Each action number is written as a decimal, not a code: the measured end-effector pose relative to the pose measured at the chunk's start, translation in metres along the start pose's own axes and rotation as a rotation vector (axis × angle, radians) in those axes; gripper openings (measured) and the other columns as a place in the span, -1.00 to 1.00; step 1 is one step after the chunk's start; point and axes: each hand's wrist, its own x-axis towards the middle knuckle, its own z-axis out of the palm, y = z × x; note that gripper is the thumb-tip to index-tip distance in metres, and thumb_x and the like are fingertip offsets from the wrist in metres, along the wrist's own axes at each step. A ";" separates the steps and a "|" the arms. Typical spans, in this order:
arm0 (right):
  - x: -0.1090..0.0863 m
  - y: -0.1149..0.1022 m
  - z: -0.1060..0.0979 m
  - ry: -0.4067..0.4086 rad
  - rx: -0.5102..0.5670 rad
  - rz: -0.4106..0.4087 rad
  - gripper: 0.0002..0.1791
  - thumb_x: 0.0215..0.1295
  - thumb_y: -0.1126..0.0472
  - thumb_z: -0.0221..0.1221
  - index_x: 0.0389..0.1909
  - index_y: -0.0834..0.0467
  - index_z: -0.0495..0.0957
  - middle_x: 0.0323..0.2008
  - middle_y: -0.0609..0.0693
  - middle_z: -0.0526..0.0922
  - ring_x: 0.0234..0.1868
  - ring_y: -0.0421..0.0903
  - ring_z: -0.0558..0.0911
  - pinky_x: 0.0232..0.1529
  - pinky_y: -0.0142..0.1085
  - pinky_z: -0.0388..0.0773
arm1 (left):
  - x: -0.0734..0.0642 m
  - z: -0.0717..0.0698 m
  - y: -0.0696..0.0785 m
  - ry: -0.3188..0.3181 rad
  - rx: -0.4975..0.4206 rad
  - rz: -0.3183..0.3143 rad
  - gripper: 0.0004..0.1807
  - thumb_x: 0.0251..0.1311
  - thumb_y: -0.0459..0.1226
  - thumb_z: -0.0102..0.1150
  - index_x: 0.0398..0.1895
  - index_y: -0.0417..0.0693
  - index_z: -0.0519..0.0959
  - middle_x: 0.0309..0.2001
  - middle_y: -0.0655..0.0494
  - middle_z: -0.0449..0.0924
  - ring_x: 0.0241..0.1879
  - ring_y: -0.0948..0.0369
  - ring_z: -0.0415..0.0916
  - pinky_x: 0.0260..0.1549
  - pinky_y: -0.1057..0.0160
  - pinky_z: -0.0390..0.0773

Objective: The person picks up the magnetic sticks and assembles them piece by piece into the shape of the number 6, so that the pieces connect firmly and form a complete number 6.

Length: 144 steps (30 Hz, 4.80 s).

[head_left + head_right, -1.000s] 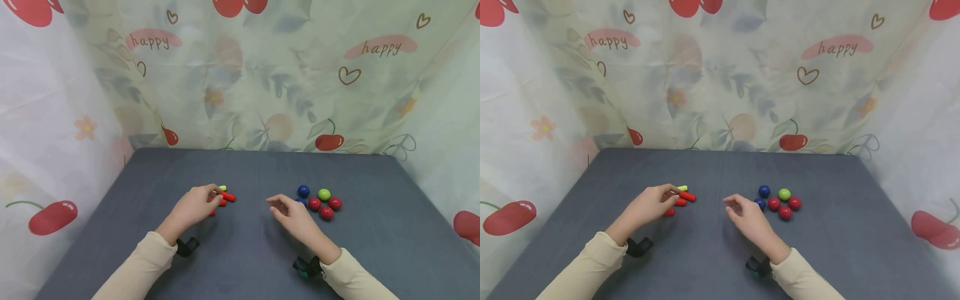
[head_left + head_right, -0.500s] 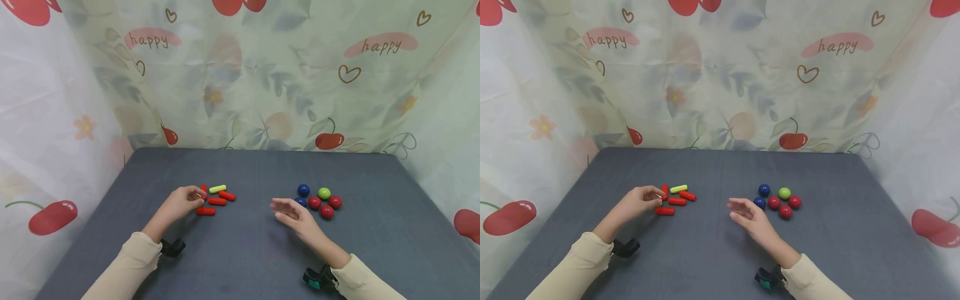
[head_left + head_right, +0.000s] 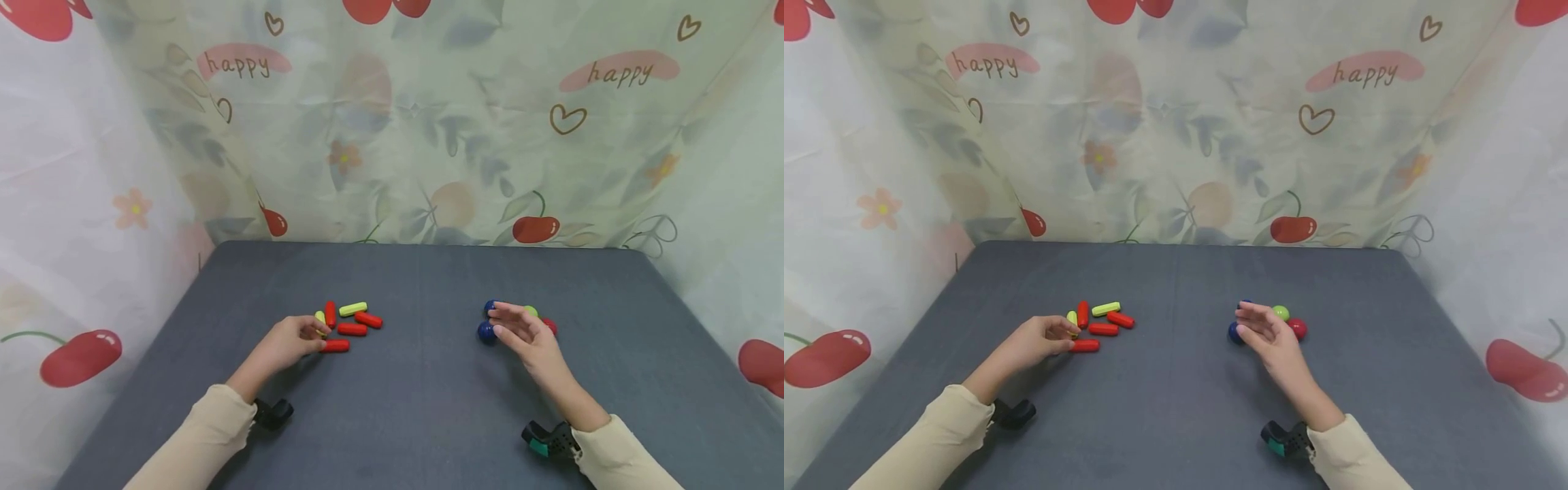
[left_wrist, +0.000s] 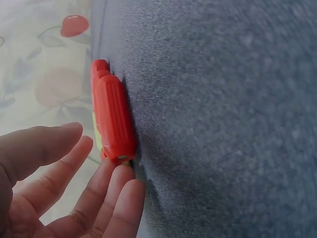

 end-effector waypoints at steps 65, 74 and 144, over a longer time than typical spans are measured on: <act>-0.014 0.027 -0.060 -0.095 -0.391 0.412 -0.40 0.23 -0.06 0.29 0.17 0.24 0.51 -0.03 0.15 0.68 -0.20 -0.31 0.60 -0.27 -0.38 0.40 | 0.010 0.003 -0.006 -0.027 0.003 -0.053 -0.84 0.08 -0.25 0.40 -0.26 0.03 0.65 -0.48 0.10 0.50 -0.48 0.21 0.40 -0.50 0.29 0.38; -0.012 0.026 -0.067 -0.105 -0.335 0.428 -0.38 0.22 -0.04 0.30 0.19 0.27 0.49 -0.04 0.16 0.69 -0.19 -0.35 0.60 -0.23 -0.43 0.51 | 0.011 0.003 -0.001 -0.024 0.018 -0.072 -0.84 0.10 -0.24 0.38 -0.25 0.04 0.64 -0.47 0.08 0.49 -0.46 0.18 0.38 -0.49 0.28 0.36; -0.013 0.031 -0.065 -0.101 -0.290 0.430 -0.37 0.19 0.00 0.34 0.17 0.31 0.49 -0.06 0.14 0.69 -0.22 -0.38 0.62 -0.25 -0.44 0.57 | 0.044 0.090 0.091 -0.102 -0.214 0.014 -0.93 0.09 -0.40 0.36 -0.36 -0.14 0.66 -0.46 0.02 0.65 -0.60 0.27 0.54 -0.52 0.32 0.64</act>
